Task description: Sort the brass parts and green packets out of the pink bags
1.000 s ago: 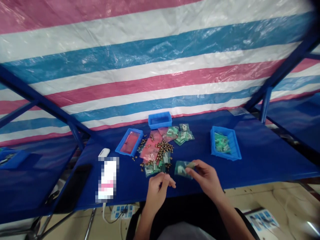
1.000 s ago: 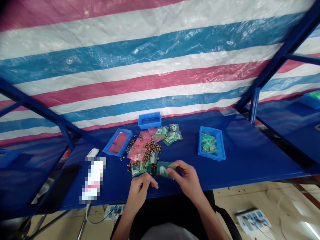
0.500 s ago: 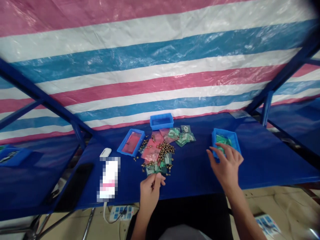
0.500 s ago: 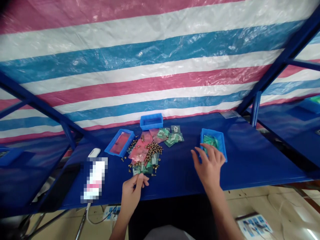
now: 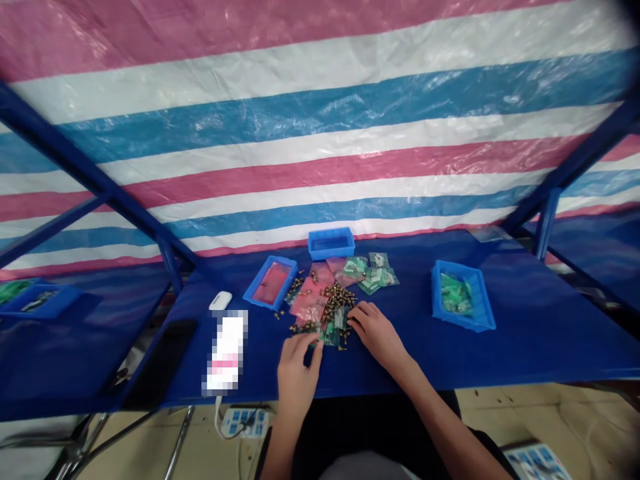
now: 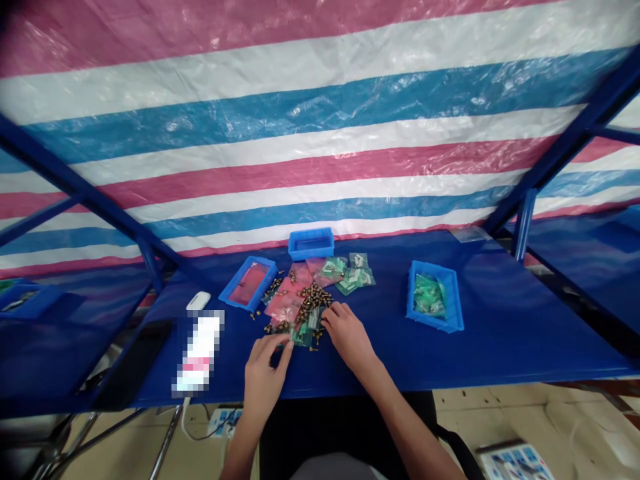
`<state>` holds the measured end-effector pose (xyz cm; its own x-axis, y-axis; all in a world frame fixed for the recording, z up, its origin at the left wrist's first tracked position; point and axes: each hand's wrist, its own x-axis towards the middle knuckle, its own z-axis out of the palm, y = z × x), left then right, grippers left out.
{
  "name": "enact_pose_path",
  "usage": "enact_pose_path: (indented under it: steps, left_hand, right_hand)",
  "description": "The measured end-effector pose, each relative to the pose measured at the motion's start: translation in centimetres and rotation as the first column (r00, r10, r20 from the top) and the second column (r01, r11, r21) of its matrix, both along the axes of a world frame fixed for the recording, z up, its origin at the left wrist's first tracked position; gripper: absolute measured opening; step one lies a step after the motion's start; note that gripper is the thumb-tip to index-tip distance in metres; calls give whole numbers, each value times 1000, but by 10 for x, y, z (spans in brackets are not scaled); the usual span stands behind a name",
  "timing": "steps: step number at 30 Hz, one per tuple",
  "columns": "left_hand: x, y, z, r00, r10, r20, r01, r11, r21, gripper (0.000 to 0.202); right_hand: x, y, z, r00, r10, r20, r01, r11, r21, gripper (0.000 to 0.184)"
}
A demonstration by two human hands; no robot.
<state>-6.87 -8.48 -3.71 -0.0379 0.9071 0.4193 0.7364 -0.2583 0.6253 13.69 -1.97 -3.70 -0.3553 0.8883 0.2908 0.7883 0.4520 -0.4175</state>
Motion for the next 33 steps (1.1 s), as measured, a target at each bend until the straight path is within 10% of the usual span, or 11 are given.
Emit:
enact_pose_path:
  steps: [7, 12, 16, 24, 33]
  left_hand:
    - [3, -1, -3, 1000, -20, 21, 20, 1000, -6, 17]
    - [3, -4, -4, 1000, -19, 18, 19, 1000, 9, 18]
    - [2, -7, -7, 999, 1, 52, -3, 1000, 27, 19]
    - [2, -7, -7, 997, 21, 70, -21, 1000, 7, 18]
    - [1, -8, -11, 997, 20, 72, -19, 1000, -24, 19]
  right_hand:
    - [8, -16, 65, 929, 69, -363, 79, 923, 377, 24]
    - [4, 63, 109, 948, 34, -317, 102, 910, 402, 26]
    - [7, 98, 87, 948, -166, -273, 227, 951, 212, 40]
    - [7, 24, 6, 998, -24, -66, 20, 998, -59, 20]
    - [5, 27, -7, 983, -175, 59, 176, 984, -4, 6]
